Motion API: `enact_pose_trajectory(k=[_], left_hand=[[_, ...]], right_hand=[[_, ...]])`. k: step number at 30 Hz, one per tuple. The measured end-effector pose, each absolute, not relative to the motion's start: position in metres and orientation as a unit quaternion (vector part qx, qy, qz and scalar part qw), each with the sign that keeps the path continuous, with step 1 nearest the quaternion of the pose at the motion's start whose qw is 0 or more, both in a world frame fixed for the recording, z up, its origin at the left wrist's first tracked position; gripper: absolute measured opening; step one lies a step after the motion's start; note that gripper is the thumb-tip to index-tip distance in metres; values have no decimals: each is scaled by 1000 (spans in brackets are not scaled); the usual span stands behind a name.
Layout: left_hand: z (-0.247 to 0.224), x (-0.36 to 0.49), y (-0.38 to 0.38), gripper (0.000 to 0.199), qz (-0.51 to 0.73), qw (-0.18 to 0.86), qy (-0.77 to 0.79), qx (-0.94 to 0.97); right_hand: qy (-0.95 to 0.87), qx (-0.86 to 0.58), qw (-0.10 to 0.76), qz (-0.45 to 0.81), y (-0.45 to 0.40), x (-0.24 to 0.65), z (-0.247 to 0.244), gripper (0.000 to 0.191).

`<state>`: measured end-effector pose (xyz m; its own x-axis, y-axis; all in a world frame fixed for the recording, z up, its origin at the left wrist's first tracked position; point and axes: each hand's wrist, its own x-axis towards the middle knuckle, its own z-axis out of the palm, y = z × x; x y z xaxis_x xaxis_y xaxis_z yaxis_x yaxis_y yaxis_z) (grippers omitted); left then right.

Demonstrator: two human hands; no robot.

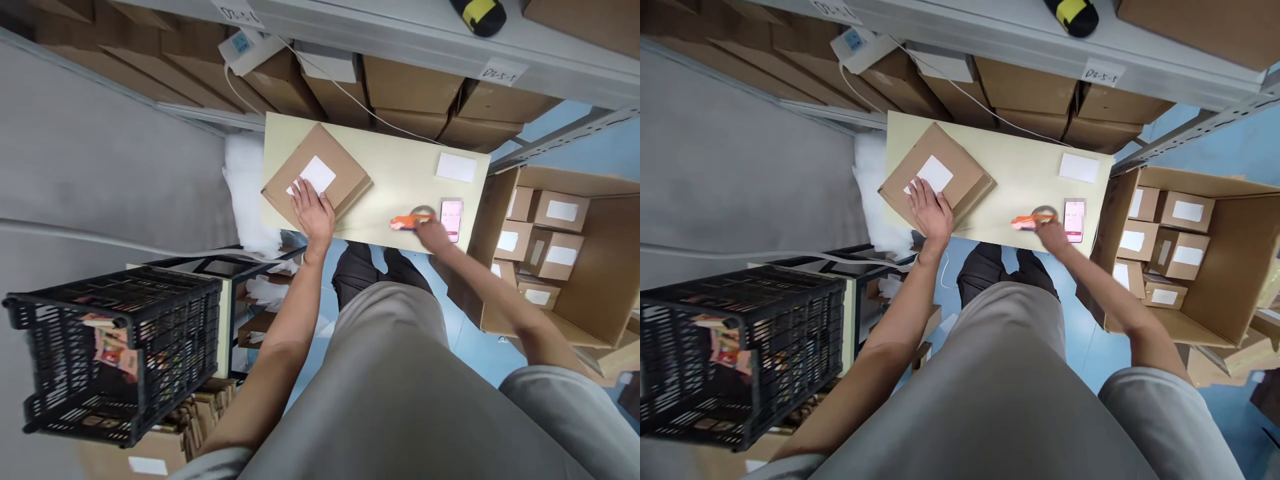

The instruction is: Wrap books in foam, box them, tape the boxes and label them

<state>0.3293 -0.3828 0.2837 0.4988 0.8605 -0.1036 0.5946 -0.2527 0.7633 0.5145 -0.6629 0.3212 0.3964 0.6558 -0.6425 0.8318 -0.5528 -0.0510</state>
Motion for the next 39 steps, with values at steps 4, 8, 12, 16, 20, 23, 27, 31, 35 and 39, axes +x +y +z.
enact_pose_trajectory(k=[4,8,12,16,20,23,27,31,35,39], left_hand=[[284,329,-382,78,169,386,467,777],[283,328,-379,79,161,378,455,790],[281,327,-379,79,164,371,439,802],[283,323,-375,77,160,378,436,801],[293,315,-355,75,127,370,419,819],[300,319,-343,71,123,373,405,826],[302,343,-356,69,146,408,392,811],[304,361,-385,78,139,430,353,819],[310,359,-393,79,123,438,337,824],[308,353,-387,81,112,422,316,843]], right_hand=[[479,819,169,-268,-663,590,321,44],[510,817,153,-223,-599,619,314,47],[513,814,151,-227,-543,621,304,45],[537,794,157,-238,-524,615,301,47],[564,771,146,-259,-533,596,310,48],[574,755,149,-280,-545,562,317,49],[606,720,128,-312,-548,491,323,57],[625,701,81,-333,-537,429,326,55],[605,719,77,-335,-537,409,324,58],[585,737,81,-329,-553,418,316,61]])
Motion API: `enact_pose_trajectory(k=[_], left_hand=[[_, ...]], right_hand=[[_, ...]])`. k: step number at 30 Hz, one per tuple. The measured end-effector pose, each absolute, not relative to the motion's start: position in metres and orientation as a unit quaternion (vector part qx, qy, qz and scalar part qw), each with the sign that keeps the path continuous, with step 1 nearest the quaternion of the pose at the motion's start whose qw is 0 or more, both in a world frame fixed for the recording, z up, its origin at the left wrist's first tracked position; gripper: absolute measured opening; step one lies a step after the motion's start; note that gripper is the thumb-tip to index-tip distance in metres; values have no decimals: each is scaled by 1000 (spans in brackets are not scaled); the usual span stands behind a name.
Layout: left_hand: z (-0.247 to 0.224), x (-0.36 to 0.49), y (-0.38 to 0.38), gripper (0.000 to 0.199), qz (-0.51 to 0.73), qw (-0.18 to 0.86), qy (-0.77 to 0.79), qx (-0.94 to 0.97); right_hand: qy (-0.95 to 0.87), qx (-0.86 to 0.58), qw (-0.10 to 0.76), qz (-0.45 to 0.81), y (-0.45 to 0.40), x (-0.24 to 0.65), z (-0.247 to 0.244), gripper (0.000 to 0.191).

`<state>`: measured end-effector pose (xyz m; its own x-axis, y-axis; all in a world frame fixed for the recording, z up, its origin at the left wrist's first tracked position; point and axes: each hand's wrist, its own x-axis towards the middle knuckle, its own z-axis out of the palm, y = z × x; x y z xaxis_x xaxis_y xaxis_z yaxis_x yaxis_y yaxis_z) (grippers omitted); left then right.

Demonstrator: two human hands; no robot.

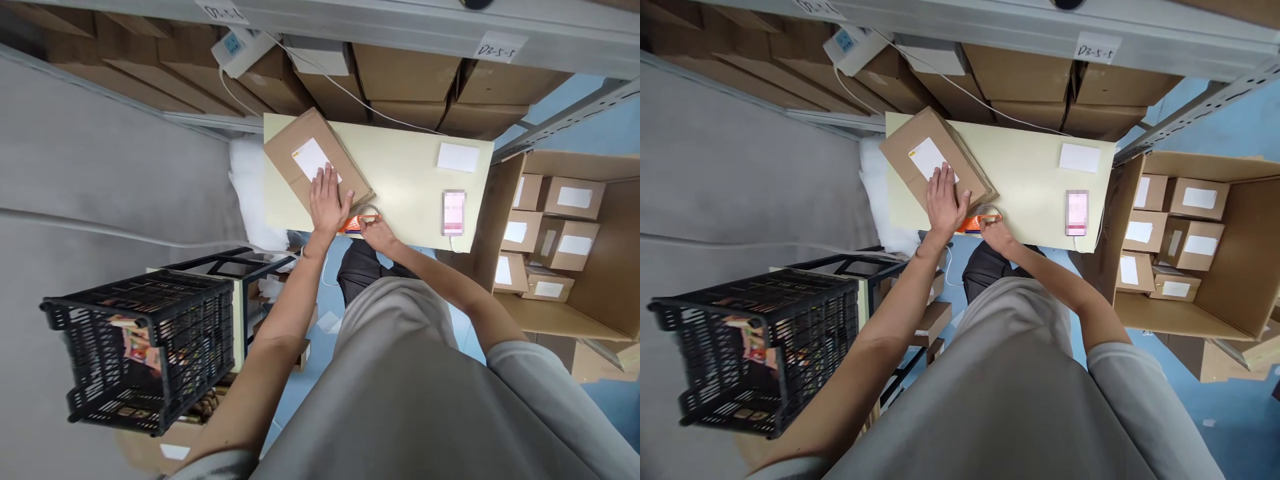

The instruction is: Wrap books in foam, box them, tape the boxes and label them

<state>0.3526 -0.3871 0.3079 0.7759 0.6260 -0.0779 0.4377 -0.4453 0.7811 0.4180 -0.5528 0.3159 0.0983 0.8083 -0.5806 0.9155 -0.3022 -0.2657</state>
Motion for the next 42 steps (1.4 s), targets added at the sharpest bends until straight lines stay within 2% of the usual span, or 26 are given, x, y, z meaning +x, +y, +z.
enact_pose_trajectory(k=[8,11,14,22,30,35,42], left_hand=[[292,349,-381,89,57,296,287,909],[289,348,-384,89,56,284,287,913],[287,350,-394,87,62,285,293,911],[282,353,-404,85,64,292,276,913],[283,348,-400,88,57,295,246,922],[290,339,-393,90,33,301,206,931],[292,337,-387,83,26,301,186,935]], right_hand=[[580,738,57,-339,-577,420,303,56],[568,741,49,-353,-589,411,305,51],[561,742,47,-363,-613,412,311,57],[527,775,149,-315,-694,506,327,52],[552,776,136,-274,-646,561,314,52],[570,765,125,-272,-639,561,300,54],[584,753,159,-257,-632,549,292,50]])
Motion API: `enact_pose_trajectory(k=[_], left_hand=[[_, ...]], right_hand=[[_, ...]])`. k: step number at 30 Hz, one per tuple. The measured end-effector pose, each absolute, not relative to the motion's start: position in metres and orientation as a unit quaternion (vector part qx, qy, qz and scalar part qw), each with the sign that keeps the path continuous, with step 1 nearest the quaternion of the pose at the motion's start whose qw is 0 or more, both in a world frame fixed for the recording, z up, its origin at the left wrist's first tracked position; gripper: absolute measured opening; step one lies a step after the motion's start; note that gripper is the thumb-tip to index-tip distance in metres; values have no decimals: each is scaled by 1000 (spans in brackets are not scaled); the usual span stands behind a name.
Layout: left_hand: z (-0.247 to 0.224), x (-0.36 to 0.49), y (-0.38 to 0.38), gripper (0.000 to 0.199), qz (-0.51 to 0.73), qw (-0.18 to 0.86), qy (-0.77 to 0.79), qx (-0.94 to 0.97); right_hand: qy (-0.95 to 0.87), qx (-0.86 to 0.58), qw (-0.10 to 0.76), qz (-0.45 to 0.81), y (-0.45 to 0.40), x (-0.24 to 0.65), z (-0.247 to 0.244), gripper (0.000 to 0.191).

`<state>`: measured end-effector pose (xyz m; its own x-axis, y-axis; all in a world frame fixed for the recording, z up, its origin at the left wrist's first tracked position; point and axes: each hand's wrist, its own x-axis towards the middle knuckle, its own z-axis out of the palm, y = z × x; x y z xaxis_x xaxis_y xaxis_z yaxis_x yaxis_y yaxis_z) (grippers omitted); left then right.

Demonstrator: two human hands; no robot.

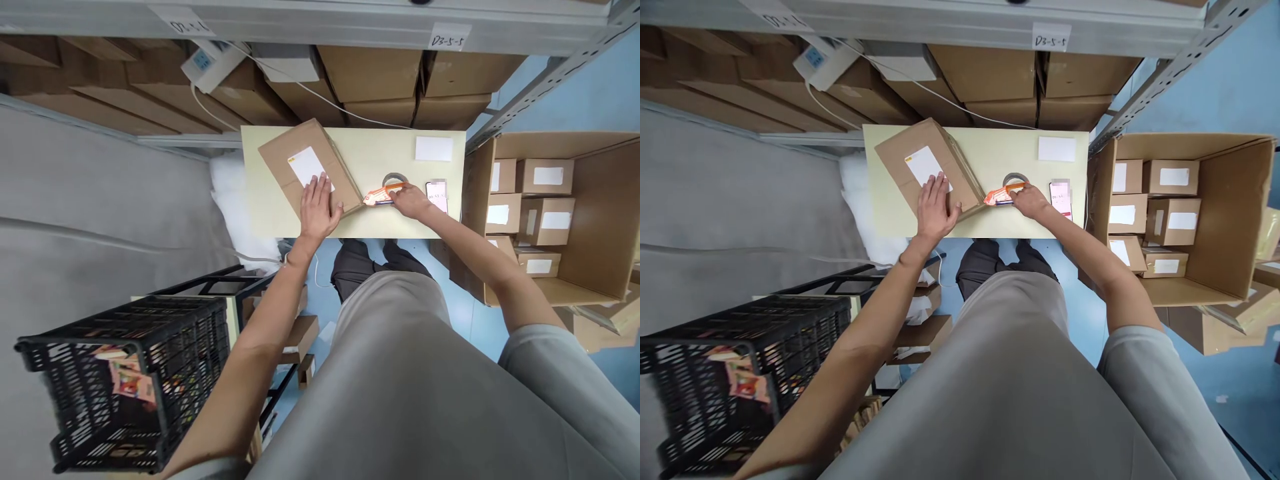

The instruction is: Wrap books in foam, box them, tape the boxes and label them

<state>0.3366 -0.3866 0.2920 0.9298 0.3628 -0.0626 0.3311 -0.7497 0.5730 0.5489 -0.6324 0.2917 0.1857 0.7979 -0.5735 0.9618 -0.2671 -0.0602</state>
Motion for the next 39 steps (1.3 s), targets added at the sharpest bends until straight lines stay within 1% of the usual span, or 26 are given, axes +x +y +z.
enact_pose_trajectory(k=[3,7,11,15,20,23,29,34,39], left_hand=[[289,343,-397,79,48,305,225,924],[284,349,-414,84,67,297,280,911],[282,345,-416,83,67,300,290,906],[285,339,-410,83,51,312,276,908],[287,340,-409,84,45,319,278,905],[287,341,-410,85,42,321,283,903],[288,341,-411,85,39,322,279,904],[291,342,-413,83,38,325,274,904],[292,342,-415,80,54,335,269,901]], right_hand=[[593,745,163,-258,-623,534,297,50],[605,734,150,-270,-606,505,304,48],[615,727,134,-274,-600,489,304,49],[634,712,113,-281,-618,498,302,53],[615,724,143,-280,-648,527,304,54],[604,726,141,-296,-650,534,310,52],[502,799,83,-319,-622,514,328,65],[447,834,48,-320,-587,489,336,53],[390,849,80,-348,-545,476,337,43]])
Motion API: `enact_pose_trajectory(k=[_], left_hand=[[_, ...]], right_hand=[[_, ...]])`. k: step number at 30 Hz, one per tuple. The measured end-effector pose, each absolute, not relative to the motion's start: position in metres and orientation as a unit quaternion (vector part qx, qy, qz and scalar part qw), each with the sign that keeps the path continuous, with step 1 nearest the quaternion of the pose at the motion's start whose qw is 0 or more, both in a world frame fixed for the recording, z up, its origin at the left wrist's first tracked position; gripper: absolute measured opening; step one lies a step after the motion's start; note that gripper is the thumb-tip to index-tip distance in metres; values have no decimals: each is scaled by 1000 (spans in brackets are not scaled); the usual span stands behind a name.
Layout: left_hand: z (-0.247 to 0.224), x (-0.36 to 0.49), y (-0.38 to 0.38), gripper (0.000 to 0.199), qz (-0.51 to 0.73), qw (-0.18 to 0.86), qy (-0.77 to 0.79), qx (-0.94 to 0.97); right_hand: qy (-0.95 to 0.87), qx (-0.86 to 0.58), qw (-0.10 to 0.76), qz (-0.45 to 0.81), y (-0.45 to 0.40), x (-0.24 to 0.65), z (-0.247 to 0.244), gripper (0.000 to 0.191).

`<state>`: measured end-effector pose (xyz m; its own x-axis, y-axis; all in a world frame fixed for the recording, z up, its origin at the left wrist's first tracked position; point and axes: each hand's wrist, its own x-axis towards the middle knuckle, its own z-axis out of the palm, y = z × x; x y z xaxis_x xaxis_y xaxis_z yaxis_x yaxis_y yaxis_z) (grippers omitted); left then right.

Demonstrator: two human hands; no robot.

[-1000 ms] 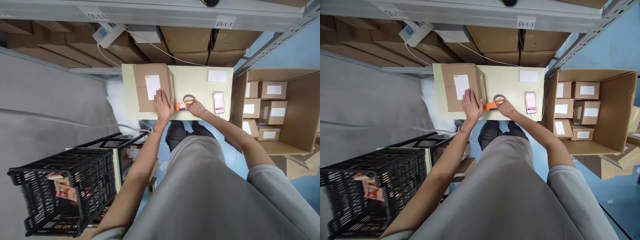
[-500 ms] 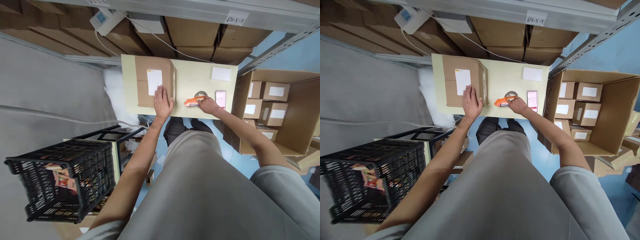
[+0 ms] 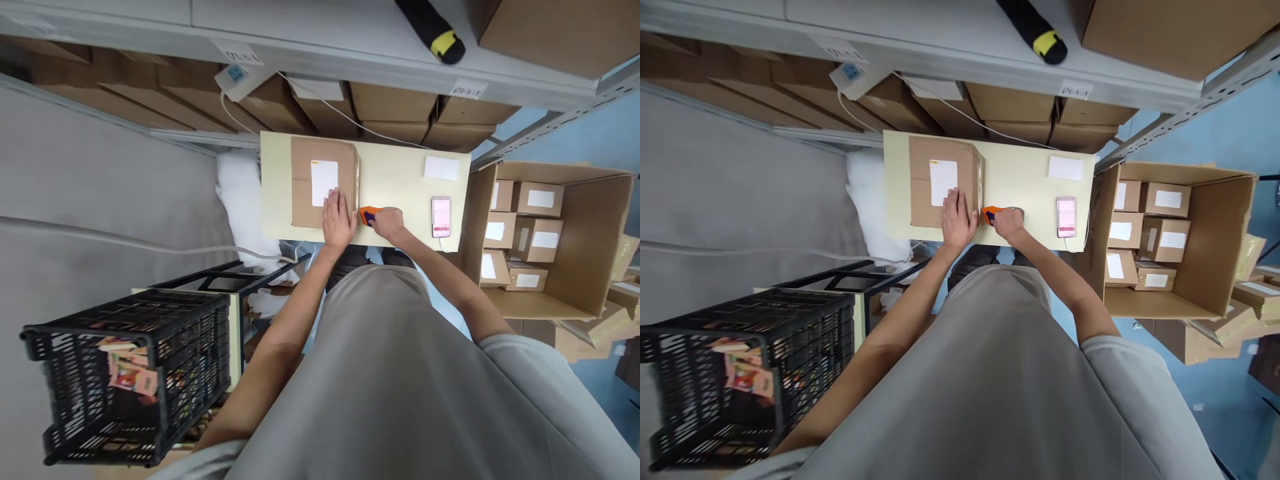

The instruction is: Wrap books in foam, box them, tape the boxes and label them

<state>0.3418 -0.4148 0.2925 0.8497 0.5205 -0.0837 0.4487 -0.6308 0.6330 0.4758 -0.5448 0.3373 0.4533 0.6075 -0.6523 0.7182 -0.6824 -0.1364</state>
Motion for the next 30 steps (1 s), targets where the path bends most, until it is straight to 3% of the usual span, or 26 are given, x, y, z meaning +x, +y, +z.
enact_pose_trajectory(k=[5,8,11,17,22,30], left_hand=[[294,335,-416,75,70,375,250,890],[304,338,-410,68,87,390,249,882],[333,360,-396,57,137,406,247,869],[443,438,-350,40,315,393,118,856],[493,485,-312,39,368,364,111,848],[475,457,-292,39,329,386,121,853]], right_hand=[[301,888,106,-331,-527,495,361,42],[258,915,77,-301,-534,512,395,55],[215,933,19,-286,-535,525,434,61],[271,937,-166,-141,-477,550,510,47],[381,919,-99,-28,-401,589,556,45],[396,917,-53,11,-362,643,539,49]])
